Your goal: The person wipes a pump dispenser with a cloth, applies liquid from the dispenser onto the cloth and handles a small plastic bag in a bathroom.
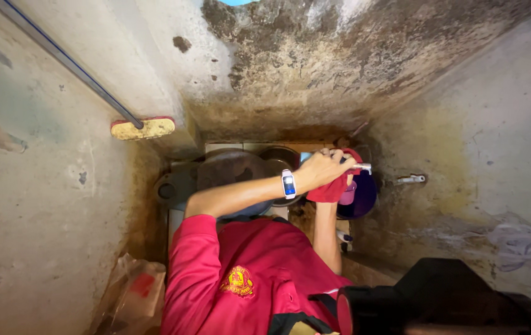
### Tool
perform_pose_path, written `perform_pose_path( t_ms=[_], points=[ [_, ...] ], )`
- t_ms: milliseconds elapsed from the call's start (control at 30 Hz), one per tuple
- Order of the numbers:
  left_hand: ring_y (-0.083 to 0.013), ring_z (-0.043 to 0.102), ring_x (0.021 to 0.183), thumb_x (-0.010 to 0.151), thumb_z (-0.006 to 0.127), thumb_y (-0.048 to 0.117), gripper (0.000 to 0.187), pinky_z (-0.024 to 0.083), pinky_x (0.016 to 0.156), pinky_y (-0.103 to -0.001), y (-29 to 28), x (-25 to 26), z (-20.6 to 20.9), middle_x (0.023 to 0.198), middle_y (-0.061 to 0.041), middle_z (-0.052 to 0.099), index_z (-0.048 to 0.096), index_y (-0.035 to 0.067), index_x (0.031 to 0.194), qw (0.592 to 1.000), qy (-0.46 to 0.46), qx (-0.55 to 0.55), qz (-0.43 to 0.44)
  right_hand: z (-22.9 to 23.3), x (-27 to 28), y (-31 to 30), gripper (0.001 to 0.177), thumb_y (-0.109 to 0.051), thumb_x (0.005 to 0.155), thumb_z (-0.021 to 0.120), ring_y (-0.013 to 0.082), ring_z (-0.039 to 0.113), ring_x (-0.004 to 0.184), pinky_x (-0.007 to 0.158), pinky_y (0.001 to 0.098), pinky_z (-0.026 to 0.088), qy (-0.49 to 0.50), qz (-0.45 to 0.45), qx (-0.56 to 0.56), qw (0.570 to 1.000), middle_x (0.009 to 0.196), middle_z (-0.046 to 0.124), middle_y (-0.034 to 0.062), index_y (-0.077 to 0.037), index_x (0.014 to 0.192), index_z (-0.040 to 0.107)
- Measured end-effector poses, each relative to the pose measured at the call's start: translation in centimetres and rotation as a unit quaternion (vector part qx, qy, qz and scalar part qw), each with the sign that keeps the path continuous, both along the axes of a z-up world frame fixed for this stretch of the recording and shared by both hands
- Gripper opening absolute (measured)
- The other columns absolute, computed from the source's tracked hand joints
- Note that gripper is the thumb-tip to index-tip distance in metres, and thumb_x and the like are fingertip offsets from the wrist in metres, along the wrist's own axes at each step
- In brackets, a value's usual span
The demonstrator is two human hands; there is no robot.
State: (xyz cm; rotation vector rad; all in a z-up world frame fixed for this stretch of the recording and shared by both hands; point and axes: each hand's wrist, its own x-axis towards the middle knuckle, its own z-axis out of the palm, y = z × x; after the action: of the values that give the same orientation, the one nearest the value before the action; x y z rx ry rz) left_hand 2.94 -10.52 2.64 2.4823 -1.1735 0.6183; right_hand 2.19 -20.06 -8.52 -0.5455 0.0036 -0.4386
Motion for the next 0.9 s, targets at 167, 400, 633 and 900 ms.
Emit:
perform_pose_path(
  t_ms=[167, 400, 633, 900],
  points=[
    [-0.0463, 0.062, 0.088, 0.096, 0.067, 0.027, 0.044, 0.052, 0.072, -0.051, 3.8, 0.4, 2.8, 0.115, -0.025, 0.052, 0.049, 0.003, 0.128, 0.895, 0.338, -0.286, -0.057, 5.8, -3.7, 2.0, 0.054, -0.030, 0.087, 0.062, 0.0290, 0.057, 0.121, 0.107, 0.0461, 0.045, 0.039, -0.093, -0.083, 0.991, 0.129, 0.058, 0.0123, -0.008, 0.134, 0.047],
    [-0.0345, 0.066, 0.094, 0.100, 0.054, 0.023, 0.036, 0.052, 0.086, -0.043, 5.1, -1.9, -3.3, 0.105, -0.020, 0.063, 0.049, 0.006, 0.131, 0.802, 0.431, -0.398, -0.113, 4.8, -5.0, -0.2, 0.054, -0.007, 0.084, 0.072, 0.0248, 0.055, 0.124, 0.113, 0.0400, 0.042, 0.110, -0.169, -0.355, 0.913, 0.133, 0.055, 0.0136, -0.001, 0.135, 0.055],
    [-0.0239, 0.055, 0.084, 0.096, 0.057, 0.034, 0.043, 0.049, 0.078, -0.038, 4.0, -2.6, -6.5, 0.097, -0.014, 0.055, 0.041, 0.004, 0.122, 0.774, 0.471, -0.413, -0.094, 7.2, -8.4, 0.5, 0.053, -0.006, 0.069, 0.076, 0.0240, 0.059, 0.117, 0.107, 0.0364, 0.048, -0.139, -0.262, -0.607, 0.737, 0.120, 0.062, 0.0090, -0.005, 0.119, 0.058],
    [-0.0154, 0.051, 0.097, 0.097, 0.051, 0.042, 0.048, 0.045, 0.089, -0.033, -0.8, -4.4, -7.0, 0.107, -0.007, 0.055, 0.045, 0.004, 0.126, 0.670, 0.553, -0.448, -0.212, 7.3, -10.9, -3.3, 0.045, -0.003, 0.082, 0.074, 0.0201, 0.062, 0.112, 0.103, 0.0347, 0.050, 0.149, -0.342, -0.367, 0.852, 0.122, 0.061, 0.0080, -0.003, 0.125, 0.058]
  ],
)
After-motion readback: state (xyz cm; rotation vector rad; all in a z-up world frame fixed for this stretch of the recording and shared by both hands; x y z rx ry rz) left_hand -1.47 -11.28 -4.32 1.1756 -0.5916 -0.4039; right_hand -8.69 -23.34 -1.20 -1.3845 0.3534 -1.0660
